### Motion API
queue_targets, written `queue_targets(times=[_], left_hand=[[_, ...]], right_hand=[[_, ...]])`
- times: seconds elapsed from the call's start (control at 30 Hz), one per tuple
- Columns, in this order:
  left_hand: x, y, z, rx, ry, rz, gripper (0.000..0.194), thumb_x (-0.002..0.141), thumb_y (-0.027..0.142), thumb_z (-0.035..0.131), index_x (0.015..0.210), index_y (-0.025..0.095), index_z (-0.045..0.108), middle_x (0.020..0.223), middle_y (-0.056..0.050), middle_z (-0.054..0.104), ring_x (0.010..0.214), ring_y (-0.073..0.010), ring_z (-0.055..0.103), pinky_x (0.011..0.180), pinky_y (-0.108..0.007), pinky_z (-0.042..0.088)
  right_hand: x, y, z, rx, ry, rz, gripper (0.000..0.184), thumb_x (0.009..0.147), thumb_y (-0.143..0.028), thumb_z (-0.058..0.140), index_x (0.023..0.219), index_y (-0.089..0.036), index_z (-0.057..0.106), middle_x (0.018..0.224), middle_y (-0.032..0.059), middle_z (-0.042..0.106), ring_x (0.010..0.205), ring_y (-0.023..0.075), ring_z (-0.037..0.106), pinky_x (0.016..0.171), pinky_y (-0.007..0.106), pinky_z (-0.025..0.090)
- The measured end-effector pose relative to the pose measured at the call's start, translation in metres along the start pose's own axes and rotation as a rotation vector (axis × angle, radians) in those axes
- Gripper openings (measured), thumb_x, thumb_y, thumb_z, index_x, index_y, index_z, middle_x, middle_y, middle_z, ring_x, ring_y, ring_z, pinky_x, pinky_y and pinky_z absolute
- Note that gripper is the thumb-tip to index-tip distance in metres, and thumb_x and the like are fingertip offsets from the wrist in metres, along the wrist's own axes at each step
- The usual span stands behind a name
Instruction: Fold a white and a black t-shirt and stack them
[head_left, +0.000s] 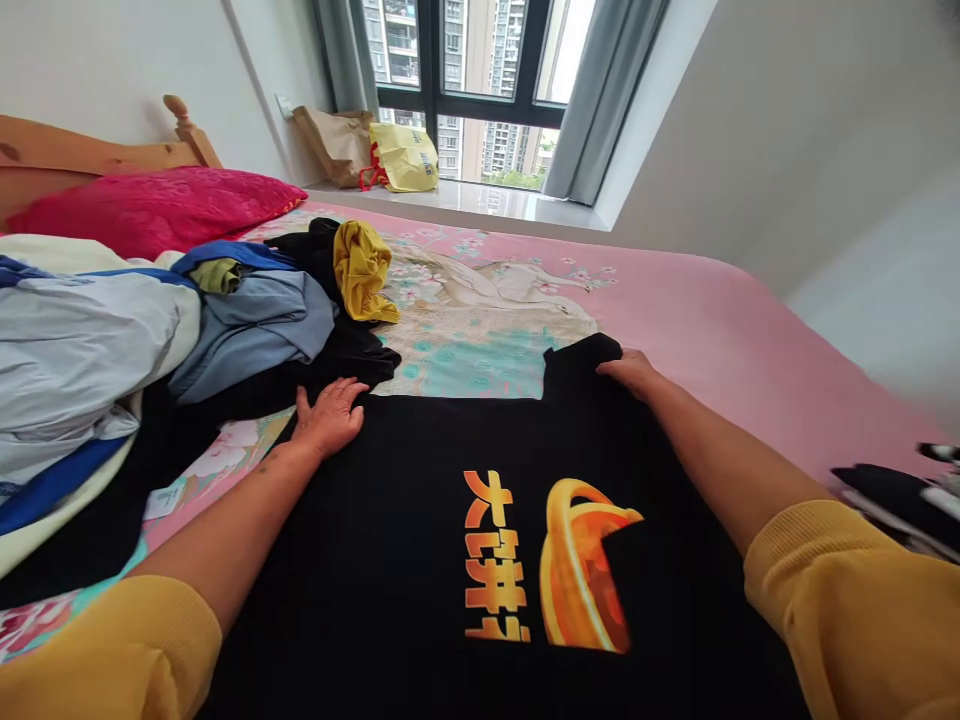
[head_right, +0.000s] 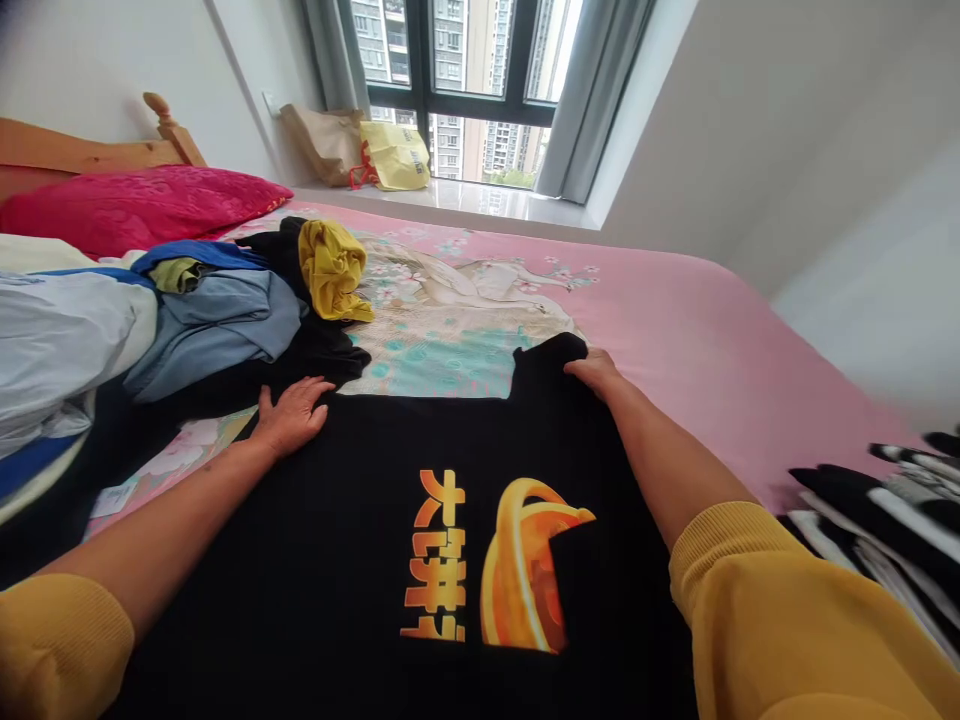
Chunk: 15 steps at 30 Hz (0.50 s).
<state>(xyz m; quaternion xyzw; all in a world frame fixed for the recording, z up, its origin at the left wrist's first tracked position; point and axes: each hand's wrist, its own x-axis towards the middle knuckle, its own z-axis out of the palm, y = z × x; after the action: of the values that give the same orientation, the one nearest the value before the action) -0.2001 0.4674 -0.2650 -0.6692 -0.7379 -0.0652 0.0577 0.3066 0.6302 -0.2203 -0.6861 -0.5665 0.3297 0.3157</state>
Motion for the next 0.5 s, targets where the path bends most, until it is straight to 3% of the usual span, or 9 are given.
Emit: queue_targets(times=[0.07,0.13,0.2,0.27,0.33,0.43,0.5], left_hand=[[0.01,0.005,-0.014,0.036,-0.058,-0.029,0.045,0.081,0.031,0.041,0.124,0.03,0.052,0.136,-0.008,0.046,0.124,-0.0309,0.041,0.102,-0.063,0.017],[0.021,0.011,-0.032,0.118,-0.147,0.002,0.045,0.077,0.036,0.046,0.12,0.028,0.056,0.121,-0.011,0.057,0.112,-0.0328,0.049,0.094,-0.055,0.031],[0.028,0.016,-0.051,0.189,-0.236,0.068,0.041,0.074,0.034,0.049,0.11,0.022,0.063,0.103,-0.012,0.064,0.1,-0.0312,0.055,0.089,-0.046,0.036],[0.028,0.021,-0.07,0.217,-0.251,0.112,0.032,0.072,0.031,0.05,0.097,0.019,0.066,0.093,-0.011,0.066,0.095,-0.0292,0.057,0.091,-0.044,0.034],[0.019,0.023,-0.088,0.215,-0.179,0.14,0.023,0.072,0.028,0.05,0.087,0.02,0.066,0.091,-0.008,0.066,0.095,-0.0276,0.056,0.098,-0.049,0.025],[-0.004,0.021,-0.109,0.188,-0.082,0.195,0.018,0.074,0.025,0.048,0.084,0.022,0.062,0.083,0.0,0.066,0.092,-0.0231,0.056,0.103,-0.057,0.005],[-0.021,0.018,-0.12,0.168,-0.065,0.222,0.018,0.075,0.022,0.047,0.086,0.022,0.062,0.079,0.002,0.065,0.089,-0.0206,0.056,0.103,-0.058,0.0]], right_hand=[[-0.021,-0.01,-0.017,0.098,-0.015,0.016,0.025,0.058,-0.021,0.067,0.082,-0.013,0.064,0.071,0.0044,0.065,0.062,0.0173,0.061,0.058,0.028,0.049],[-0.043,-0.02,-0.036,0.184,-0.035,0.01,0.027,0.06,-0.024,0.068,0.085,-0.015,0.064,0.075,0.0041,0.067,0.065,0.0171,0.062,0.06,0.027,0.05],[-0.065,-0.029,-0.056,0.232,-0.052,-0.004,0.029,0.06,-0.025,0.069,0.086,-0.015,0.065,0.076,0.0042,0.068,0.067,0.0173,0.063,0.061,0.027,0.051],[-0.084,-0.034,-0.074,0.28,-0.09,-0.017,0.03,0.059,-0.026,0.072,0.086,-0.014,0.066,0.075,0.0044,0.069,0.066,0.0175,0.064,0.061,0.027,0.052],[-0.102,-0.034,-0.09,0.322,-0.129,-0.031,0.033,0.057,-0.029,0.075,0.086,-0.014,0.067,0.073,0.0043,0.069,0.064,0.0172,0.063,0.059,0.027,0.051],[-0.129,-0.032,-0.111,0.365,-0.153,-0.059,0.038,0.055,-0.032,0.078,0.086,-0.013,0.068,0.072,0.0041,0.069,0.063,0.0172,0.063,0.06,0.028,0.051],[-0.149,-0.031,-0.123,0.384,-0.158,-0.086,0.039,0.054,-0.034,0.079,0.086,-0.014,0.069,0.073,0.0035,0.069,0.065,0.0176,0.063,0.063,0.03,0.051]])
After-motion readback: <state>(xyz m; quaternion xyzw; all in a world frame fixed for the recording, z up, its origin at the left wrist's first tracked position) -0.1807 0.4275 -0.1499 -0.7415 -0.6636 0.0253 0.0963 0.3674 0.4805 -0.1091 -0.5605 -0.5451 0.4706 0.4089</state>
